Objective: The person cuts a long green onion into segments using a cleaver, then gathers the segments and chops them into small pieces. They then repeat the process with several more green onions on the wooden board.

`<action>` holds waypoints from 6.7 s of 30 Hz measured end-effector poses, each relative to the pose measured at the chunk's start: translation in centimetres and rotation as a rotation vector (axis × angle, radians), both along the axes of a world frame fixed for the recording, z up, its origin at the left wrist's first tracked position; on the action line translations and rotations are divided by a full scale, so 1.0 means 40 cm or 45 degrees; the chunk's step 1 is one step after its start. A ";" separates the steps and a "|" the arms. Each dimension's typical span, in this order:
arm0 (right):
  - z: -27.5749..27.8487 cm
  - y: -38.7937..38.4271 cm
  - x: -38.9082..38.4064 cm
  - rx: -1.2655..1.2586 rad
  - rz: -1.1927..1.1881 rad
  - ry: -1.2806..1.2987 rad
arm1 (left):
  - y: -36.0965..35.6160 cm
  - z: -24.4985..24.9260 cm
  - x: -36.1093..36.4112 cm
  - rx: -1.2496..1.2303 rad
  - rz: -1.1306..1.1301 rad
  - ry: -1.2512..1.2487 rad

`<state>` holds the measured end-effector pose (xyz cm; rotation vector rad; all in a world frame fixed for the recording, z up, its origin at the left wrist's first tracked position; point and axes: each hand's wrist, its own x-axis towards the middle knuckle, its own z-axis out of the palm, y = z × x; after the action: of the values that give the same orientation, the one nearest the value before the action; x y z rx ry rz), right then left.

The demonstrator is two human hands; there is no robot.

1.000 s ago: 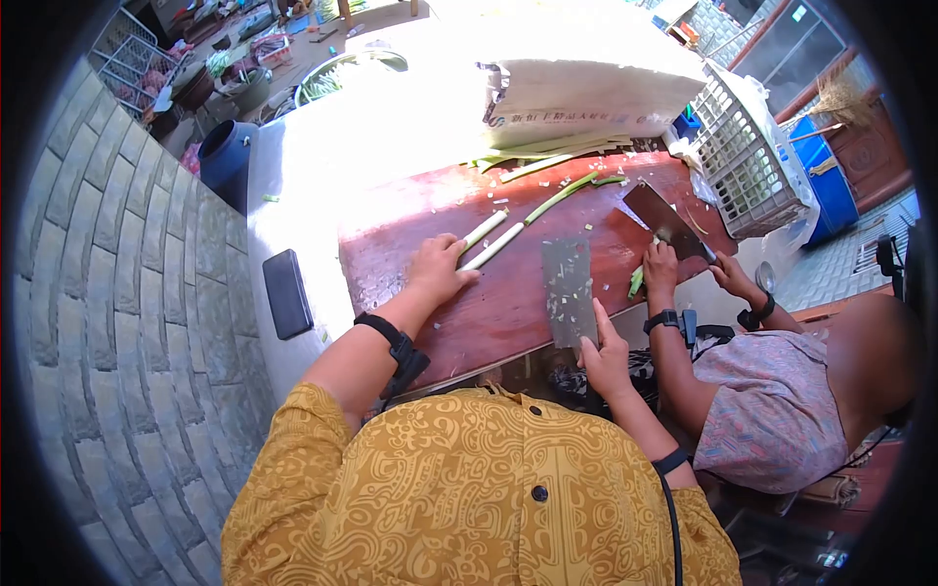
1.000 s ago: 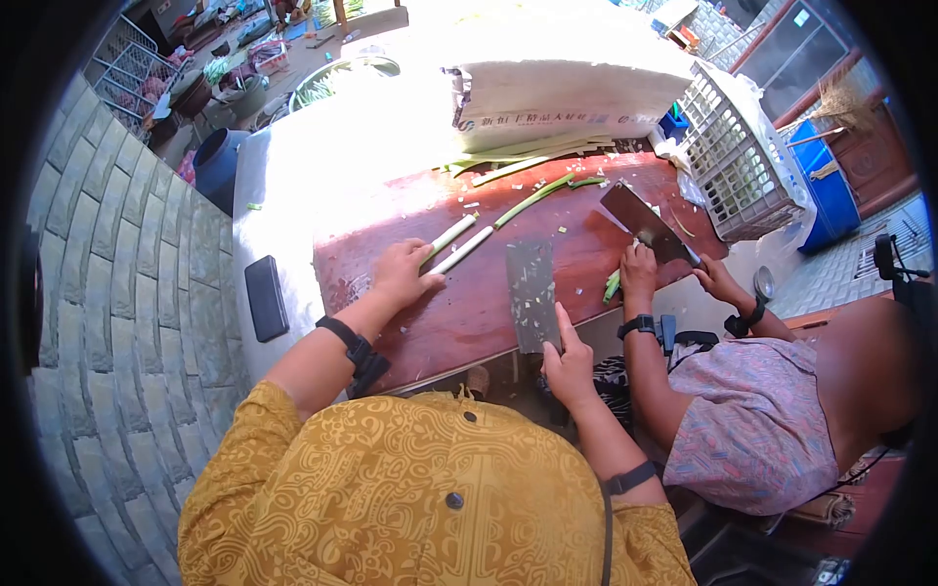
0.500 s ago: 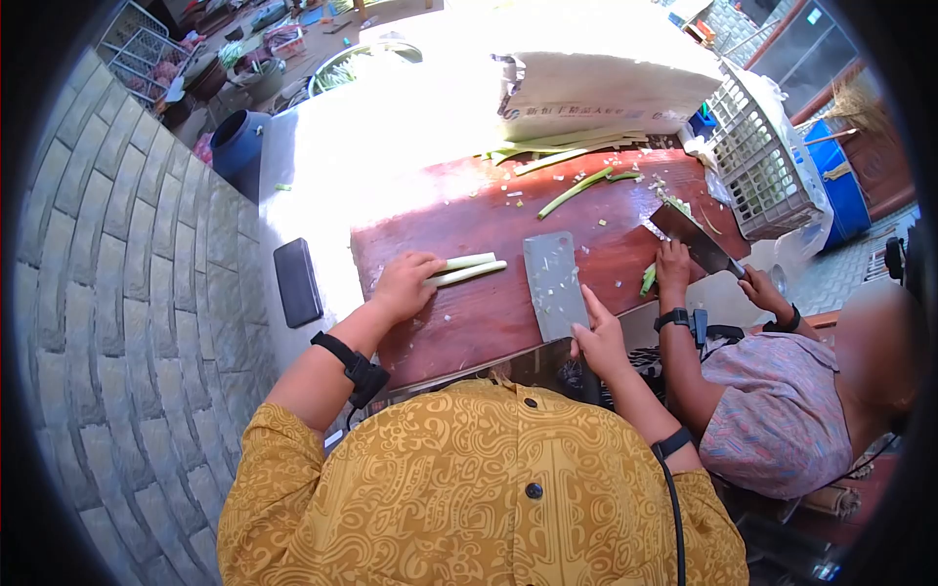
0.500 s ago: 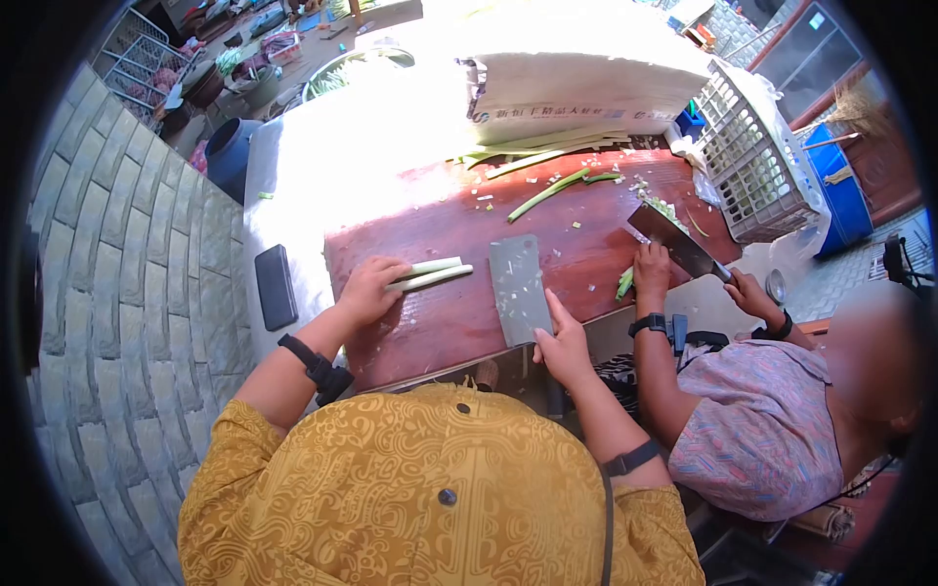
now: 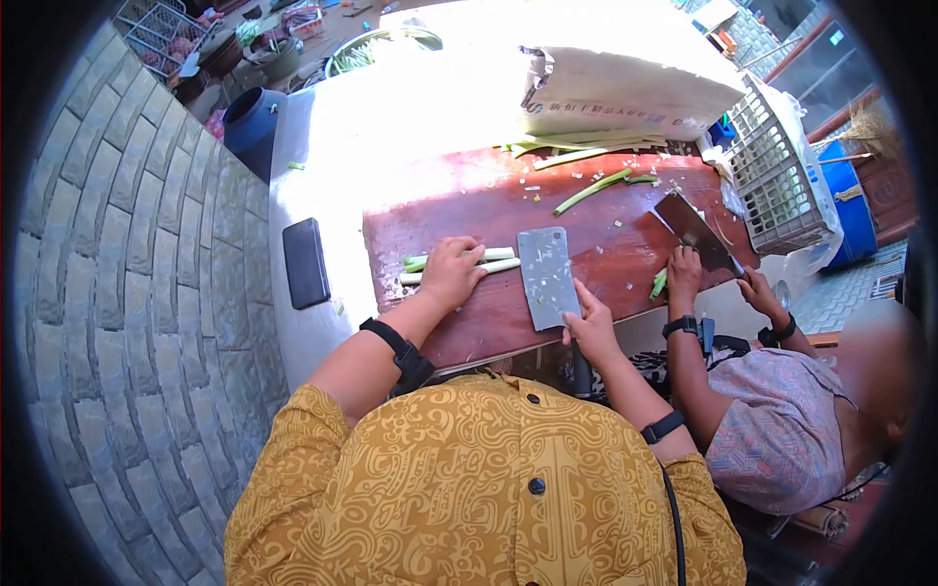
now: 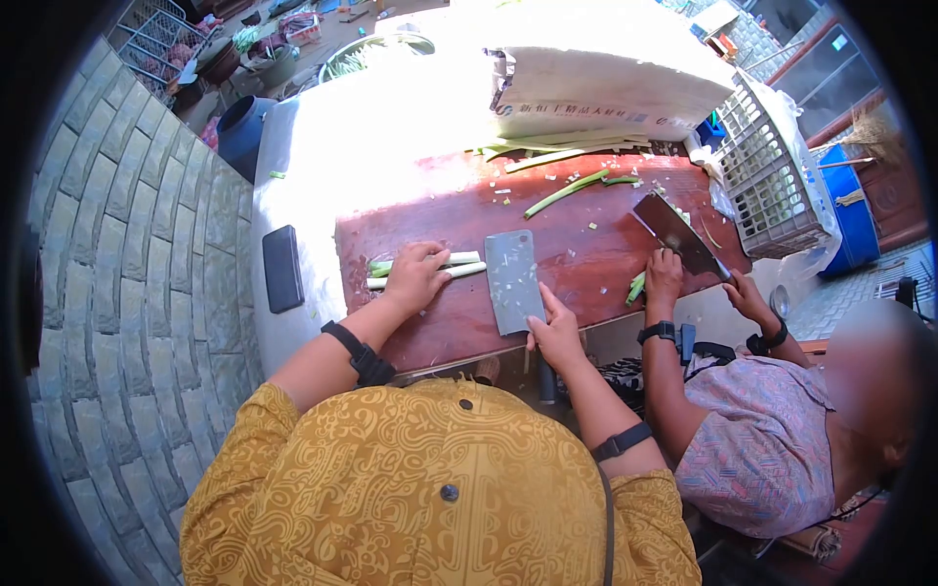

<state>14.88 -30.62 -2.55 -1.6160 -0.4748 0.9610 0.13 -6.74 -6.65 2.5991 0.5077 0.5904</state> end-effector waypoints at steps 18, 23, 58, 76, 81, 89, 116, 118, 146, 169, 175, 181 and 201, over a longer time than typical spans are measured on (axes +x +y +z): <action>0.000 0.019 0.075 -0.156 0.137 -0.014 | -0.020 -0.003 0.013 0.028 0.124 0.038; 0.006 0.032 0.080 -0.239 0.126 -0.078 | -0.016 -0.005 0.014 0.002 0.111 0.001; -0.015 0.144 0.090 -0.181 0.136 0.084 | 0.000 -0.035 0.016 -0.061 0.037 -0.093; -0.028 0.200 0.028 -0.219 0.044 0.014 | 0.028 -0.017 0.001 -0.100 -0.041 -0.100; -0.043 0.181 0.039 -0.156 0.162 0.001 | 0.060 0.090 -0.102 0.000 0.062 0.127; -0.002 0.159 0.054 -0.243 0.244 -0.031 | 0.112 0.034 -0.224 -0.343 0.185 0.306; 0.005 0.001 0.029 -0.456 0.164 -0.278 | 0.083 0.025 -0.216 -0.332 0.200 0.222; 0.015 -0.011 0.020 -0.440 0.185 -0.268 | 0.082 0.026 -0.215 -0.331 0.200 0.223; -0.033 0.125 0.043 -0.415 0.274 -0.509 | 0.079 0.003 -0.212 -0.363 0.173 0.135; -0.028 0.103 0.118 -0.407 0.459 -0.513 | 0.053 0.001 -0.190 -0.314 0.207 0.112; -0.029 0.140 0.129 -0.411 0.501 -0.532 | 0.057 -0.012 -0.190 -0.263 0.185 0.014; -0.036 0.176 0.116 -0.382 0.522 -0.556 | 0.055 -0.009 -0.189 -0.246 0.188 0.040; -0.026 0.151 0.013 -0.406 0.471 -0.588 | 0.062 -0.030 -0.187 -0.176 0.160 -0.052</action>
<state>15.38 -24.58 -3.59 -2.0983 -1.0046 0.9642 -7.34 -4.27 -7.83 2.4330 0.6774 0.6249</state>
